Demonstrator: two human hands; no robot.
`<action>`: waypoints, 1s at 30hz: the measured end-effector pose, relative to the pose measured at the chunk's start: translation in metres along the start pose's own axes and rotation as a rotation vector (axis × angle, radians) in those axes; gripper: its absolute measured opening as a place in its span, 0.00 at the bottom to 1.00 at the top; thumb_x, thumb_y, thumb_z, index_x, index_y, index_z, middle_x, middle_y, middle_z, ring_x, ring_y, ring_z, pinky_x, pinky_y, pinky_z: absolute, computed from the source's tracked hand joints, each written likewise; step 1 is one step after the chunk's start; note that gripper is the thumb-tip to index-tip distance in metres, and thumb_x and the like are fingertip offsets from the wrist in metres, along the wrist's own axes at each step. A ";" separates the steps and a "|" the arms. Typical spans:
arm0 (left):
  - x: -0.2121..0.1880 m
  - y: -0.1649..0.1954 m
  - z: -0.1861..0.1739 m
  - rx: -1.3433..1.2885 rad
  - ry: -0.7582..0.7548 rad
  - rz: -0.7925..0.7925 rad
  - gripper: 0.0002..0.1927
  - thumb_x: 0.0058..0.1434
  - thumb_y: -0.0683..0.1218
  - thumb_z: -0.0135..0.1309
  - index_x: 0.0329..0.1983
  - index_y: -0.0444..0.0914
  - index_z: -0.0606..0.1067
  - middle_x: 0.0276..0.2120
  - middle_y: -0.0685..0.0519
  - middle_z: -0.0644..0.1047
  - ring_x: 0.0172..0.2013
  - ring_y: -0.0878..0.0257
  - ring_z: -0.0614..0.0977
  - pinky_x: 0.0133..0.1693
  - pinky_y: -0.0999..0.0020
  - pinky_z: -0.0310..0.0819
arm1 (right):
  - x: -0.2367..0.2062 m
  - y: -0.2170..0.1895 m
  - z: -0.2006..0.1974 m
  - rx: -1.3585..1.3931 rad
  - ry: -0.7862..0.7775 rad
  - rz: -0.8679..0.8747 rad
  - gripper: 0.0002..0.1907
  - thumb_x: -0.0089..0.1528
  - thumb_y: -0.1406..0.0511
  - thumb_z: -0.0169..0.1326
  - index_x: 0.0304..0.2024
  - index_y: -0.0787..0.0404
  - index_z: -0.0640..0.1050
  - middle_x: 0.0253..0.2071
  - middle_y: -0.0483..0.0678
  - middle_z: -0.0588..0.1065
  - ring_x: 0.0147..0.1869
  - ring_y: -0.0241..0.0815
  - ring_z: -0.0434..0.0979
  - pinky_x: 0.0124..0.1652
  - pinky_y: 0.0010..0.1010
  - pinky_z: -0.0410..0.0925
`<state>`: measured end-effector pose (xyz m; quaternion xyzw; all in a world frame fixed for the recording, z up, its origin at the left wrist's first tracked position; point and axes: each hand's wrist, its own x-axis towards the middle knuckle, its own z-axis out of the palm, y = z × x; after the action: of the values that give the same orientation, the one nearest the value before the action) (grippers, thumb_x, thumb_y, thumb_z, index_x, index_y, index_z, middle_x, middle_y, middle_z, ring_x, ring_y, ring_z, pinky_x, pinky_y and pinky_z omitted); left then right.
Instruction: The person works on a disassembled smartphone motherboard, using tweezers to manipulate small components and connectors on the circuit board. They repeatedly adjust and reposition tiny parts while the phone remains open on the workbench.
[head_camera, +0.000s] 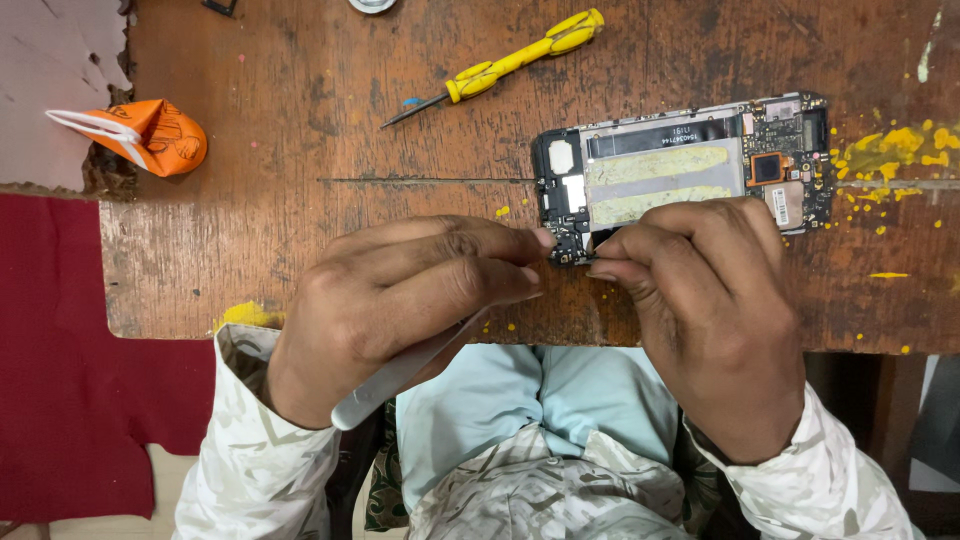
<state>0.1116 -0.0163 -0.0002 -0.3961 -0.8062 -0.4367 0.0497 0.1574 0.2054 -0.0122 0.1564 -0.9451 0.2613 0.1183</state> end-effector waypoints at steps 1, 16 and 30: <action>0.000 0.000 0.000 0.002 0.003 0.006 0.10 0.52 0.32 0.62 0.38 0.32 0.79 0.40 0.46 0.83 0.43 0.54 0.87 0.42 0.64 0.83 | 0.000 0.000 0.000 -0.003 0.000 0.001 0.10 0.56 0.74 0.66 0.38 0.67 0.80 0.38 0.51 0.74 0.45 0.52 0.72 0.44 0.40 0.67; 0.001 -0.001 0.000 -0.001 0.004 0.010 0.10 0.51 0.32 0.62 0.37 0.32 0.78 0.39 0.46 0.82 0.44 0.53 0.87 0.42 0.64 0.84 | 0.000 0.000 0.000 0.010 0.003 -0.005 0.10 0.56 0.73 0.66 0.39 0.66 0.80 0.39 0.51 0.74 0.45 0.52 0.73 0.45 0.40 0.67; 0.000 -0.001 0.000 0.013 0.005 0.010 0.09 0.53 0.32 0.62 0.37 0.33 0.79 0.40 0.47 0.83 0.43 0.54 0.87 0.42 0.65 0.84 | 0.001 0.000 0.001 0.005 0.008 -0.006 0.09 0.56 0.74 0.66 0.38 0.66 0.80 0.38 0.51 0.74 0.45 0.51 0.72 0.44 0.39 0.67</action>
<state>0.1107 -0.0165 -0.0003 -0.3986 -0.8070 -0.4322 0.0562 0.1561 0.2045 -0.0122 0.1585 -0.9435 0.2640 0.1227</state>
